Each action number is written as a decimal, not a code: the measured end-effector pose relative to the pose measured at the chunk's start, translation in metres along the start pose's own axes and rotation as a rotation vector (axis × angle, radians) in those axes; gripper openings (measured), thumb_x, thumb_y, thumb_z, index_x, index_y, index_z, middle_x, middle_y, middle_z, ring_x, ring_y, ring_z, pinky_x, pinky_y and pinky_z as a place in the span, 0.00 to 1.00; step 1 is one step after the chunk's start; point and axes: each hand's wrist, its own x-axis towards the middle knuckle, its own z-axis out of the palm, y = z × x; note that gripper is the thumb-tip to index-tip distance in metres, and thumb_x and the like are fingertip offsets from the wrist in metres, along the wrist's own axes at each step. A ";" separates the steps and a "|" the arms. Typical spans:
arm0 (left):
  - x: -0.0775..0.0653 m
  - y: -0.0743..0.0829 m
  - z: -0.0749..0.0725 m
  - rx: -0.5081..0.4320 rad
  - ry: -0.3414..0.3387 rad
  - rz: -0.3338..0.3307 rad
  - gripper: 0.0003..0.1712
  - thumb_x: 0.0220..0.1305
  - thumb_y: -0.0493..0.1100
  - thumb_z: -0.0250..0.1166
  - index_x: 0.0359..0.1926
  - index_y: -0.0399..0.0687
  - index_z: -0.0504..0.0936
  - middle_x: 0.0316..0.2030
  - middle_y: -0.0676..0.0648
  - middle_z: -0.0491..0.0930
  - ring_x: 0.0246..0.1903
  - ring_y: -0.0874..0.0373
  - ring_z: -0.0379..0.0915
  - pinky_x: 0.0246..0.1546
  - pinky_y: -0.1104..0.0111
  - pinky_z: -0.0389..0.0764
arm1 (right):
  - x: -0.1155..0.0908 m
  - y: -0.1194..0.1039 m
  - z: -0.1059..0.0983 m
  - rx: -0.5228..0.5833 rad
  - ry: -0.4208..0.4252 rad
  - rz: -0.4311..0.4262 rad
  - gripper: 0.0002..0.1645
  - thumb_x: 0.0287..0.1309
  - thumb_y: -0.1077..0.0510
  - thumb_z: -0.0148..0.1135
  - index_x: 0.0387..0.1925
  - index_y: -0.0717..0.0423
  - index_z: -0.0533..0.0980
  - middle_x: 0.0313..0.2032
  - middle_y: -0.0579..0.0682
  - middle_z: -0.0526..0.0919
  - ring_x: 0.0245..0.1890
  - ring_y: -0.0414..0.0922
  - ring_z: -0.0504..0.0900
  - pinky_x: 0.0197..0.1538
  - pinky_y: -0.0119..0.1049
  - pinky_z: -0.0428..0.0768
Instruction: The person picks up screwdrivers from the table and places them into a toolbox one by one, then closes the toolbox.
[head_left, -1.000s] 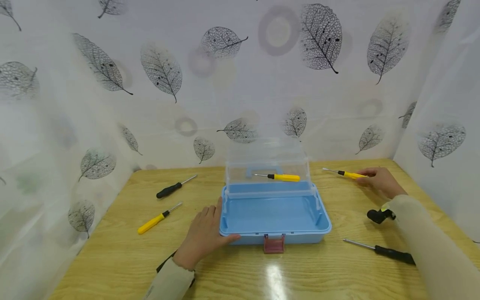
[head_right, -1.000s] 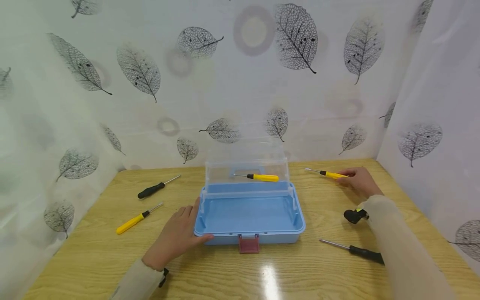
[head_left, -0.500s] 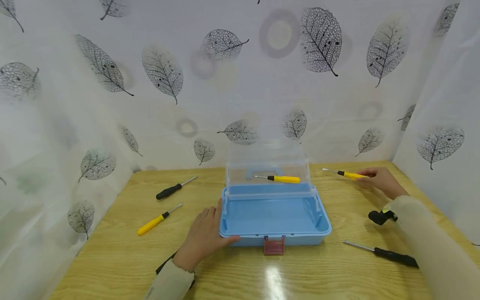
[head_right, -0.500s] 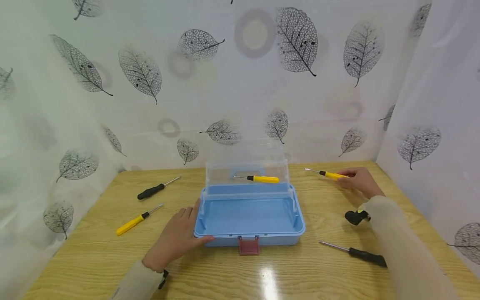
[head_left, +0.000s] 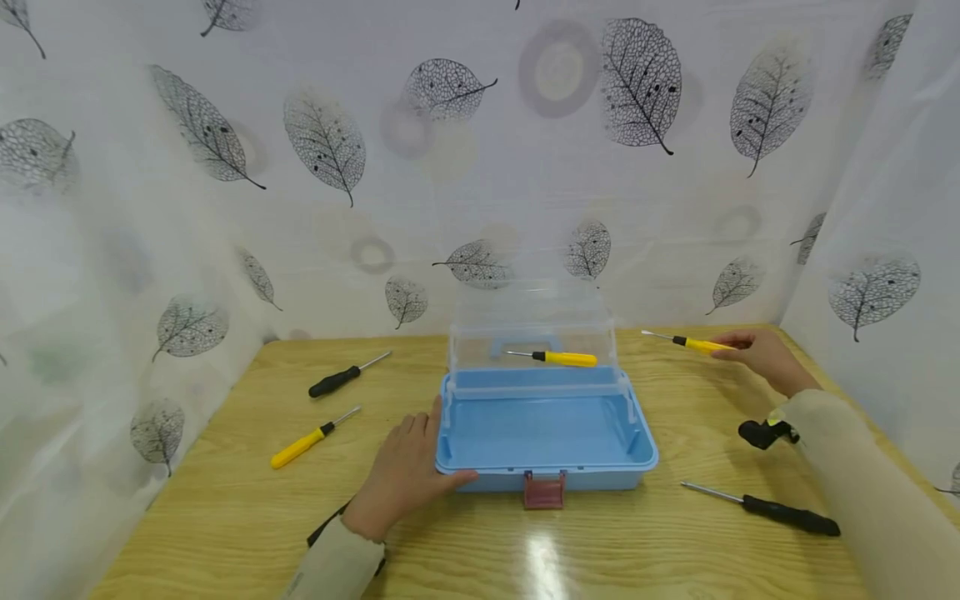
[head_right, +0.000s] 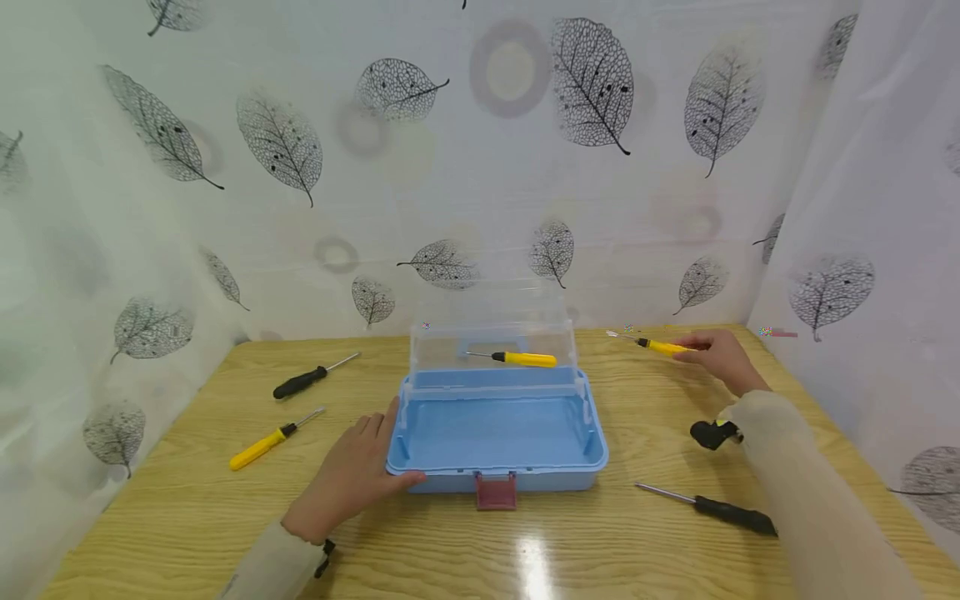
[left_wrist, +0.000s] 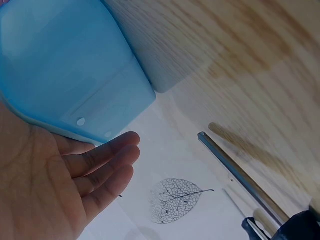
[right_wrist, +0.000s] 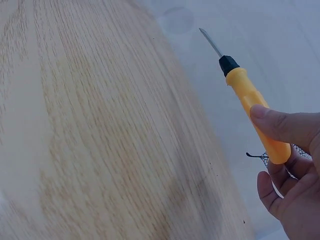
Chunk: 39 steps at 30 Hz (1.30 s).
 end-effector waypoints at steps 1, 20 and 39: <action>0.000 -0.002 0.003 0.007 0.002 0.000 0.67 0.44 0.79 0.59 0.71 0.35 0.52 0.50 0.37 0.75 0.50 0.45 0.72 0.50 0.54 0.75 | -0.002 -0.004 -0.001 0.007 0.003 -0.003 0.32 0.59 0.49 0.61 0.53 0.74 0.72 0.40 0.46 0.81 0.30 0.22 0.72 0.37 0.25 0.76; 0.001 -0.004 0.004 0.047 0.006 0.009 0.67 0.45 0.81 0.54 0.70 0.34 0.53 0.51 0.38 0.75 0.50 0.45 0.72 0.50 0.56 0.76 | -0.003 -0.011 -0.015 -0.087 0.009 -0.048 0.32 0.60 0.46 0.60 0.54 0.68 0.74 0.43 0.53 0.81 0.31 0.28 0.74 0.35 0.27 0.76; -0.002 0.006 -0.013 0.020 -0.007 0.010 0.65 0.46 0.76 0.60 0.70 0.32 0.53 0.49 0.35 0.75 0.49 0.44 0.73 0.49 0.54 0.76 | -0.024 -0.058 -0.017 -0.031 0.053 -0.157 0.26 0.58 0.50 0.63 0.50 0.66 0.77 0.32 0.24 0.75 0.29 0.28 0.77 0.33 0.27 0.78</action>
